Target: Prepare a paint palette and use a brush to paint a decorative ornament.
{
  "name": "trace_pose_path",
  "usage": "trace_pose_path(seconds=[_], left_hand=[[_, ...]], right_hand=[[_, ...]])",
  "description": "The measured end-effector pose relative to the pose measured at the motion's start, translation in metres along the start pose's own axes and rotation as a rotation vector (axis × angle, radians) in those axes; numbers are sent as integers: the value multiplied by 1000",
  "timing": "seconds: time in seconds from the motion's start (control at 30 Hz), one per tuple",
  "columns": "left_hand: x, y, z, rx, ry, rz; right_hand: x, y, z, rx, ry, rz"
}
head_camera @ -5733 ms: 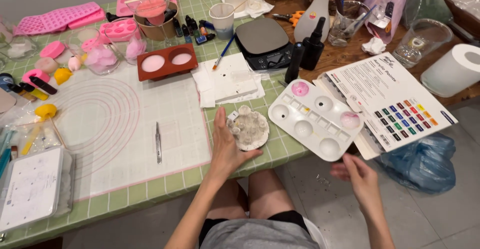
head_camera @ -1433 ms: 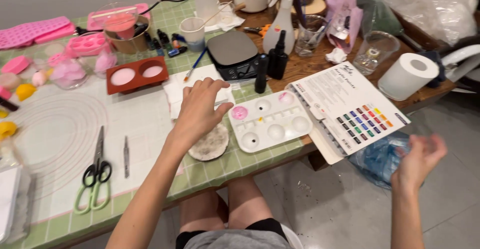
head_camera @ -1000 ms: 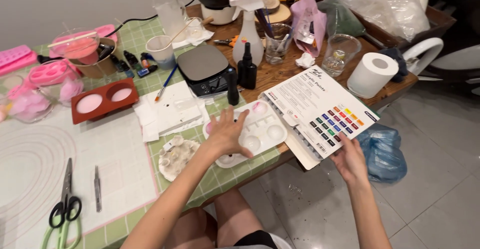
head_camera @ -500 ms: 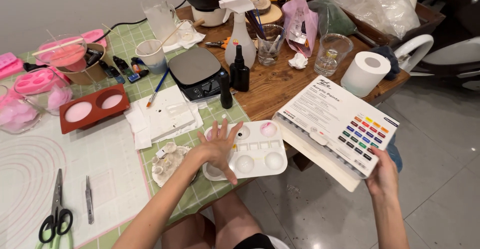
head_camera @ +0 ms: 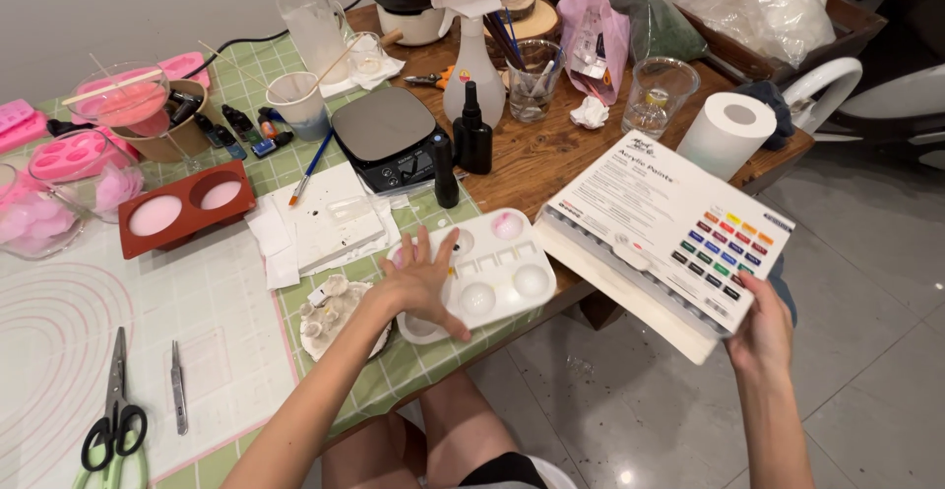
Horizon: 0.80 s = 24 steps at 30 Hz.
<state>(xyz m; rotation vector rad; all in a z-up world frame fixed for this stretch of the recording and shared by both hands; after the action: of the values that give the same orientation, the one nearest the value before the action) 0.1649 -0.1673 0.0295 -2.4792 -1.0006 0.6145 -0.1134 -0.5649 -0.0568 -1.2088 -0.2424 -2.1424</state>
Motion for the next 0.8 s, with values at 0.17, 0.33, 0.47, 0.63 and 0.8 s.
trace_pose_path(seconds=[0.17, 0.33, 0.47, 0.63, 0.8], left_hand=[[-6, 0, -8, -115, -39, -50], [-74, -17, -8, -365, 8, 119], [-139, -1, 27, -747, 178, 576], [-186, 27, 51, -795, -30, 851], [-230, -20, 1, -1053, 180, 982]], right_hand=[[4, -6, 28, 29, -54, -62], [3, -10, 24, 30, -44, -69], [11, -24, 18, 21, -56, -140], [45, -53, 22, -23, -92, -228], [85, -74, 25, 59, -30, -237]])
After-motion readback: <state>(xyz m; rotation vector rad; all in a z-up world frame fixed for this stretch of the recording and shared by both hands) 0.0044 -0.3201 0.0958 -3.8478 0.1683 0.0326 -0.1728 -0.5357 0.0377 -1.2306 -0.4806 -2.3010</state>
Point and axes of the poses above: each hand's wrist, its own y-axis towards the middle knuckle, its own z-axis out of the palm, x = y × z, the point moved 3 cm from there along y, towards the middle knuckle, and after that the axes turned 4 degrees about z, right-handed, at the moved point
